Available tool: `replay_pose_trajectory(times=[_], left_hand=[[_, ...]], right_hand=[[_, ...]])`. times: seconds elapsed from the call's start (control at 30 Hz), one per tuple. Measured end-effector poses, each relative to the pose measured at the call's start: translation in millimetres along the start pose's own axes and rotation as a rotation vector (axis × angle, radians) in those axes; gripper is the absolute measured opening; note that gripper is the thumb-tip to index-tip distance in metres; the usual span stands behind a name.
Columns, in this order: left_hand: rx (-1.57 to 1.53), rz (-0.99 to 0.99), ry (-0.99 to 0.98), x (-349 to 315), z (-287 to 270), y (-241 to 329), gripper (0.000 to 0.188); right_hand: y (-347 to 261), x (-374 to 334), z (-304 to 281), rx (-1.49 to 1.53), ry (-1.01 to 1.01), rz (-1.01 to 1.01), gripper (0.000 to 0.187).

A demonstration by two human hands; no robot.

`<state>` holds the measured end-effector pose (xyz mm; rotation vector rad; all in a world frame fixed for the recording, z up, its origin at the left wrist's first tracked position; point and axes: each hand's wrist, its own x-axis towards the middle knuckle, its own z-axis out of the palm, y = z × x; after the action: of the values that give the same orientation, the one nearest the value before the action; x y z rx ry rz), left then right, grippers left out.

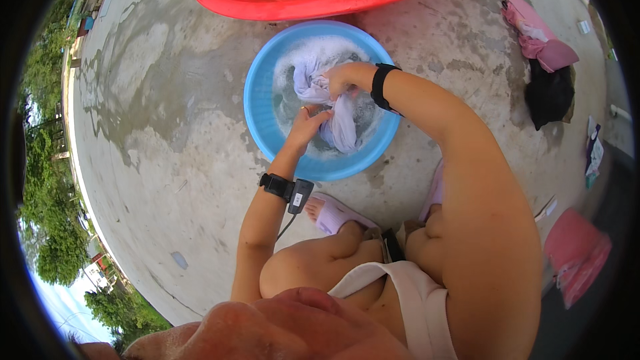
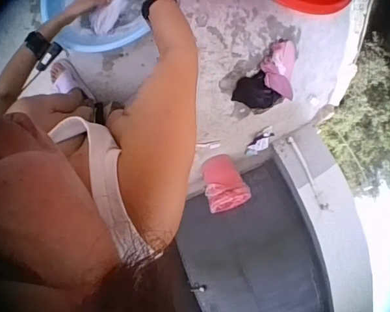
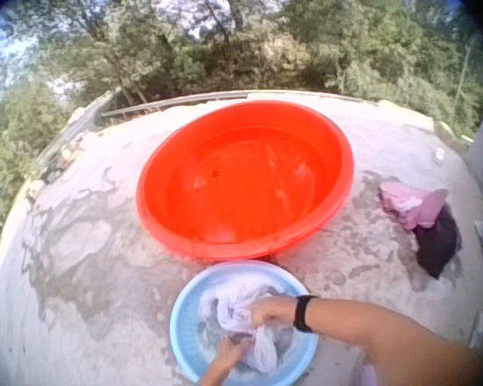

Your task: The person washes various items of clothing and a hat by hand in a basin of soapy water, scrubbing them before wringing them out and dumping the water.

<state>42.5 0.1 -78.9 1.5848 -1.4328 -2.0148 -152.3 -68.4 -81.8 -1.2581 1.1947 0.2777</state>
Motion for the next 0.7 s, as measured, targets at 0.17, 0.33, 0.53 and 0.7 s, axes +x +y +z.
replay_pose_trajectory(times=[0.17,0.33,0.53,0.7], left_hand=[[-0.278,-0.171,0.383,9.1,-9.9,3.8,0.074],[-0.139,-0.120,0.158,31.7,-31.2,-16.9,0.048],[0.846,0.176,0.564,18.2,-63.6,3.2,0.058],[1.036,0.697,0.546,6.0,-20.5,35.4,0.066]], right_hand=[[30.3,12.8,45.2,-0.569,0.585,-0.228,0.044],[10.4,1.2,-3.2,-0.562,0.286,-0.107,0.046],[-2.1,-19.3,1.6,-0.624,0.360,0.021,0.044],[26.6,-1.6,10.4,-0.430,0.417,0.036,0.055]])
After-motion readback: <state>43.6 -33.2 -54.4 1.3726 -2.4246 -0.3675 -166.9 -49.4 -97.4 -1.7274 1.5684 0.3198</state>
